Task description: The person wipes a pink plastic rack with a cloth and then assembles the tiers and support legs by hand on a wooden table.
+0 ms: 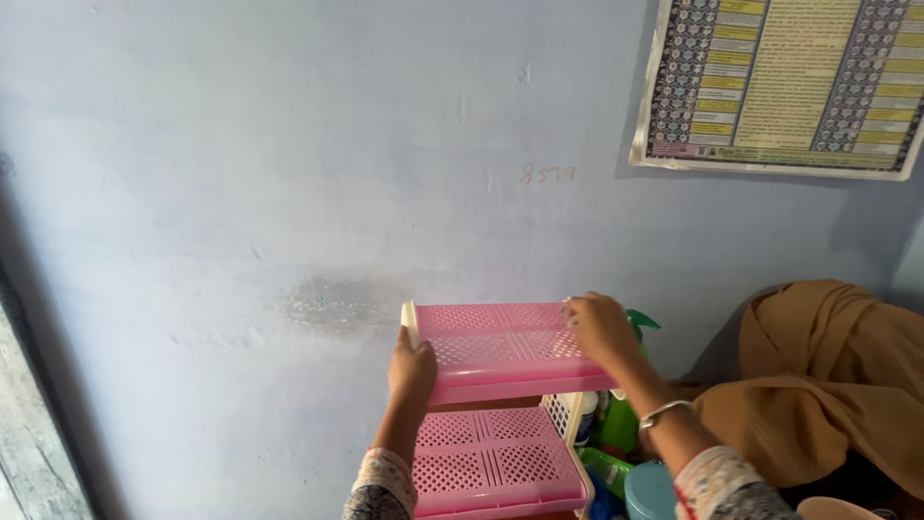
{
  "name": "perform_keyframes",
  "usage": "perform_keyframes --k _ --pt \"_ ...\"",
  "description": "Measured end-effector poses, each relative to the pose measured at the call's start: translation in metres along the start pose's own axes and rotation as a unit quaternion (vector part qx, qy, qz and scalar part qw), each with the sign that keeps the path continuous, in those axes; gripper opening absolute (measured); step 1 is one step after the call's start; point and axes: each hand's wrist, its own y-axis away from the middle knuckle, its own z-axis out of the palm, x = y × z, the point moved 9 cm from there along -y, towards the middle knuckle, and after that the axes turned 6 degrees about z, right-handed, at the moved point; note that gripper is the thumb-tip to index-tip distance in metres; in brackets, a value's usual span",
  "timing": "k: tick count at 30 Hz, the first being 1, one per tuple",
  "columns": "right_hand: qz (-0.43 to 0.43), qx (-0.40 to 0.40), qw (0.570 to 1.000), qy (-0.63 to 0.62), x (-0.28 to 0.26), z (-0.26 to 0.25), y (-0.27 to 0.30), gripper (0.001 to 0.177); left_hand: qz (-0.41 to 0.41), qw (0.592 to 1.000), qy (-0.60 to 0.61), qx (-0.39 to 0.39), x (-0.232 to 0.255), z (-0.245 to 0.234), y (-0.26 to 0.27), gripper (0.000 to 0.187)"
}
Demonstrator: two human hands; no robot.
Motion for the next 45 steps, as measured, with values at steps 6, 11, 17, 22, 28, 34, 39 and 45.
perform_keyframes --k 6,11,17,22,28,34,39,45 --pt "-0.011 -0.07 0.99 -0.125 -0.128 0.023 0.002 0.011 -0.038 0.996 -0.075 0.0 -0.01 0.004 -0.015 0.072" --pt "-0.081 -0.109 0.961 -0.242 -0.209 -0.004 0.029 0.013 -0.051 0.998 -0.042 0.003 -0.018 0.001 -0.016 0.072" --pt "-0.043 -0.148 0.979 -0.133 -0.139 -0.014 0.033 0.03 -0.052 0.998 -0.045 -0.001 -0.022 0.003 -0.023 0.071" --pt "-0.047 -0.042 0.998 0.026 -0.033 -0.04 0.029 0.024 -0.035 0.998 -0.052 0.004 -0.026 0.005 -0.027 0.071" --pt "-0.001 -0.007 0.998 0.062 -0.026 -0.023 0.028 0.019 -0.011 0.996 -0.083 0.011 -0.018 0.002 -0.025 0.065" --pt "-0.021 -0.012 0.983 -0.181 -0.133 -0.025 0.037 0.011 -0.05 0.996 -0.075 0.018 -0.02 0.008 -0.01 0.068" --pt "0.07 -0.133 0.927 -0.344 -0.173 -0.029 0.042 0.018 -0.04 0.984 0.171 -0.02 -0.022 -0.004 -0.015 0.069" --pt "0.28 -0.1 0.812 -0.502 -0.163 -0.026 0.051 0.017 0.081 0.988 0.073 0.109 0.075 -0.062 0.066 0.058"
